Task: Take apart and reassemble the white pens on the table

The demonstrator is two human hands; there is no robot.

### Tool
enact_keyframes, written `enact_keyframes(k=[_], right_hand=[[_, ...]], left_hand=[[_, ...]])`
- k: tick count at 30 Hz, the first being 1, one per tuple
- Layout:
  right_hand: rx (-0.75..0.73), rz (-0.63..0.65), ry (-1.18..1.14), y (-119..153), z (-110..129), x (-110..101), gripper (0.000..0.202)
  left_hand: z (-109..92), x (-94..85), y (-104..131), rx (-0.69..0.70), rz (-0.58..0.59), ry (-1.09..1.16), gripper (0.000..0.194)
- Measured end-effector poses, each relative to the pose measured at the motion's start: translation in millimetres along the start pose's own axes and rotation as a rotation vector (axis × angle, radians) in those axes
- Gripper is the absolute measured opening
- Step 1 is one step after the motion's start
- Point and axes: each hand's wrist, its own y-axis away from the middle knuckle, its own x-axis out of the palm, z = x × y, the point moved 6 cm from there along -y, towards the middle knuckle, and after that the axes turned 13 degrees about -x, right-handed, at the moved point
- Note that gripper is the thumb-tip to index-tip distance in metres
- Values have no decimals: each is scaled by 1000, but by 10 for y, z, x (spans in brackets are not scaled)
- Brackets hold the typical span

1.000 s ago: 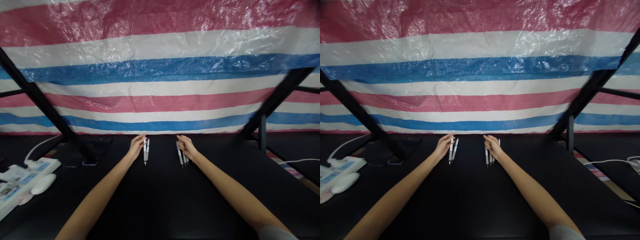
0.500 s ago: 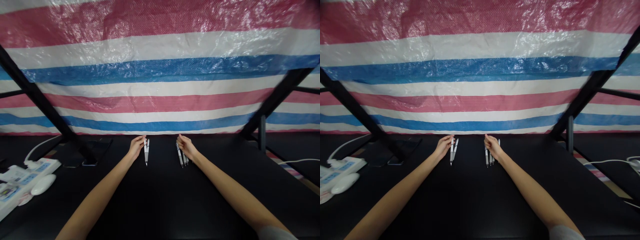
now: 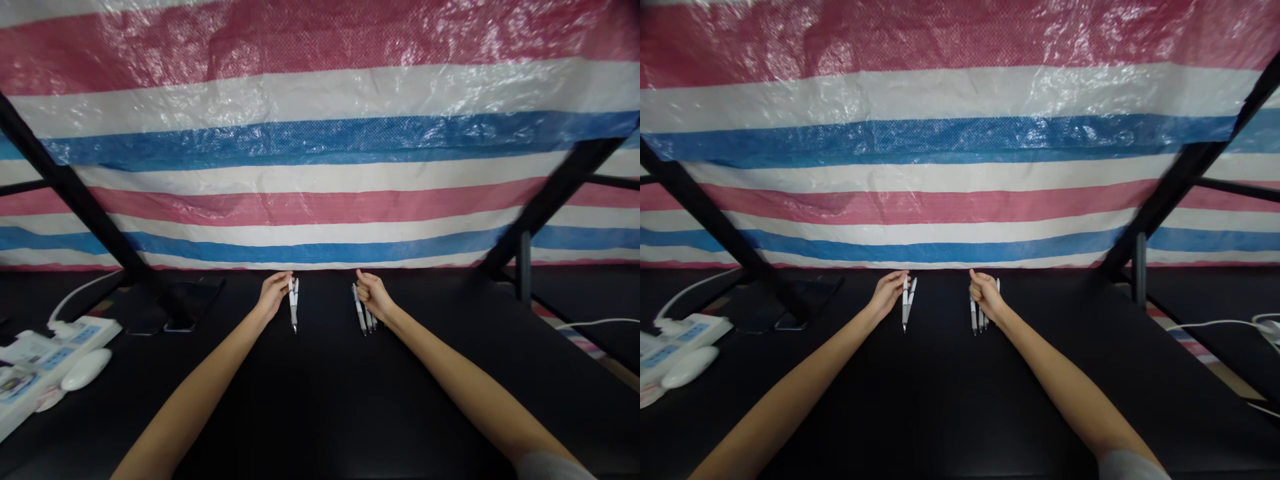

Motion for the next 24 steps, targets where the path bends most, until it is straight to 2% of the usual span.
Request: enact_keyframes(k=[6,18,21,24], right_hand=[[27,-23,-67,-13,-30,-23,63],[62,-31,-136,-19,-56,-26,62],[88,-29,-197,-16,-49,-15,54],[130,1,-292,-9,-41,1,33]], left_hand=[[-8,7,14,-17,-1,28,21],[1,15,18,-40,6,18,17],[-2,16,15,-28,6,15,16],[-11,20,13,-20,8,33,16]])
